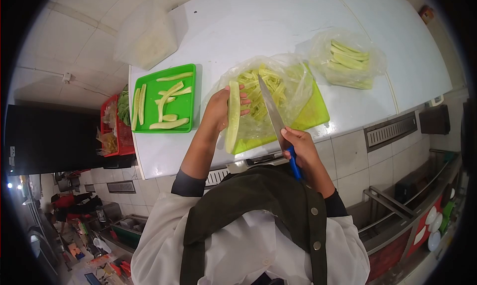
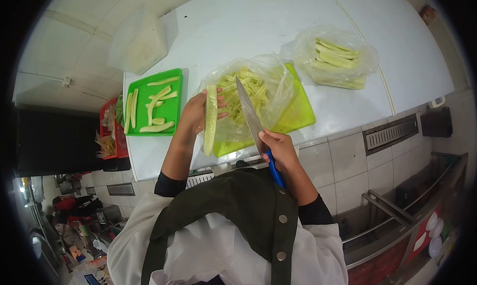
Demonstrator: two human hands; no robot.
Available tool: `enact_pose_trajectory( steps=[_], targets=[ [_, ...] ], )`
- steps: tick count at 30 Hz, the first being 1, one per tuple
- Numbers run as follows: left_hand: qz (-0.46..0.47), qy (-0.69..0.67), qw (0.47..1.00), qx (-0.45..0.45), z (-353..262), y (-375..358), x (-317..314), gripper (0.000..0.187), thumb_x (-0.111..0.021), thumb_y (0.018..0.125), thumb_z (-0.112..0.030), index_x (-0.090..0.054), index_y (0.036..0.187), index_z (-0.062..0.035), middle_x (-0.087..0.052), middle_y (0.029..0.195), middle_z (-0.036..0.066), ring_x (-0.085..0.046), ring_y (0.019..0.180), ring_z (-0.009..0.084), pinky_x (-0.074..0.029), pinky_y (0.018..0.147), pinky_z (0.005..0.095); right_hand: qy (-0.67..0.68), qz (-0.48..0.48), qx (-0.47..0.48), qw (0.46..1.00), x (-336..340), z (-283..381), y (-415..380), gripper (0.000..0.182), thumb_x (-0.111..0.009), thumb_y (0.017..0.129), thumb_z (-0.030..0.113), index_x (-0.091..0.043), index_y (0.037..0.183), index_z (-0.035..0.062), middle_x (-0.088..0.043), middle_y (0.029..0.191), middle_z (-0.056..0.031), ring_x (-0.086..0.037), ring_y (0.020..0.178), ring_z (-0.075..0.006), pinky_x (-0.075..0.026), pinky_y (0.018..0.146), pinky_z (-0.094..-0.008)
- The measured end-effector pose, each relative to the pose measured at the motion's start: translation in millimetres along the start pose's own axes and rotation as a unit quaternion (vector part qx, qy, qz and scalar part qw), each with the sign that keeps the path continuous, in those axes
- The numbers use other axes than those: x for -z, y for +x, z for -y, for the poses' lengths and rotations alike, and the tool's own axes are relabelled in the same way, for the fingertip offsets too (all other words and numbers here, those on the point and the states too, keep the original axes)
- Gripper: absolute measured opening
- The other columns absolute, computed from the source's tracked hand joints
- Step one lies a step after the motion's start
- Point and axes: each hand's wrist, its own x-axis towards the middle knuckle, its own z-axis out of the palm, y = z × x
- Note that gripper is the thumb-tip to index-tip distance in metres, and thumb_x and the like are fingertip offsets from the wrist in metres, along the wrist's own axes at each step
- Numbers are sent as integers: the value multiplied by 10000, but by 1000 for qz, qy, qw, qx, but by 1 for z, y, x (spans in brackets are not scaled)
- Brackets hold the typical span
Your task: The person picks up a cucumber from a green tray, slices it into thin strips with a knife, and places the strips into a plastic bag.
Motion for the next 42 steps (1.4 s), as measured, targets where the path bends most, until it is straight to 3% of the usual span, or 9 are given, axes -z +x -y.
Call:
enact_pose_trajectory(
  steps=[6,9,12,13,17,26,29,42],
  targets=[
    [4,-145,989,-10,-8,0,-4,449,-231,985,-315,-414,1245,1,-519,973,61,-541,872,182,-476,877,482,-67,-93,78,990,-5,8,-7,254,-617,844,125,-613,1049,-25,-532,613,-13,-417,427,-62,-333,377,-196],
    [31,-221,974,-30,-10,7,-8,446,-230,983,-305,-433,1228,7,-450,1027,117,-475,939,228,-483,857,521,-175,-131,116,969,-8,27,-23,335,-634,831,130,-584,1104,-58,-600,737,-55,-460,441,-54,-387,397,-200],
    [2,-229,971,-70,-9,9,-22,436,-235,981,-301,-422,1242,-6,-456,1031,104,-470,955,222,-472,875,513,-213,-117,169,955,-8,33,-32,360,-635,828,126,-565,1121,-71,-616,781,-62,-462,431,-48,-394,394,-198],
    [-11,-218,972,-85,-11,8,-28,434,-231,982,-306,-419,1246,-17,-468,1024,91,-482,942,212,-465,886,508,-221,-122,162,954,-11,38,-38,319,-638,813,88,-584,1078,-81,-611,747,-65,-486,488,-62,-401,446,-210],
    [-27,-167,974,-148,-11,7,-39,436,-214,984,-320,-408,1260,-44,-481,1021,70,-493,941,205,-450,904,502,-357,-132,343,859,-11,34,-40,216,-629,783,34,-603,959,-89,-546,660,-123,-523,620,-141,-404,569,-257],
    [-7,-170,964,-203,-16,-3,-52,445,-201,983,-332,-381,1277,-50,-473,1015,77,-499,965,217,-465,882,497,-363,-111,321,868,-11,31,-35,184,-616,790,26,-612,933,-89,-565,667,-146,-527,588,-180,-410,559,-264],
    [-4,-158,965,-208,-19,-7,-54,446,-208,983,-335,-377,1280,-49,-478,1020,78,-505,984,222,-465,884,492,-355,-108,363,855,-12,27,-29,185,-613,792,24,-611,939,-89,-555,655,-138,-512,581,-168,-399,547,-260],
    [12,-137,957,-255,-25,-8,-55,457,-208,982,-331,-362,1284,-24,-501,1038,104,-516,1031,255,-472,882,479,-362,-120,373,846,-20,31,-30,187,-592,800,7,-604,961,-86,-505,608,-119,-448,543,-133,-368,517,-257]
  ],
)
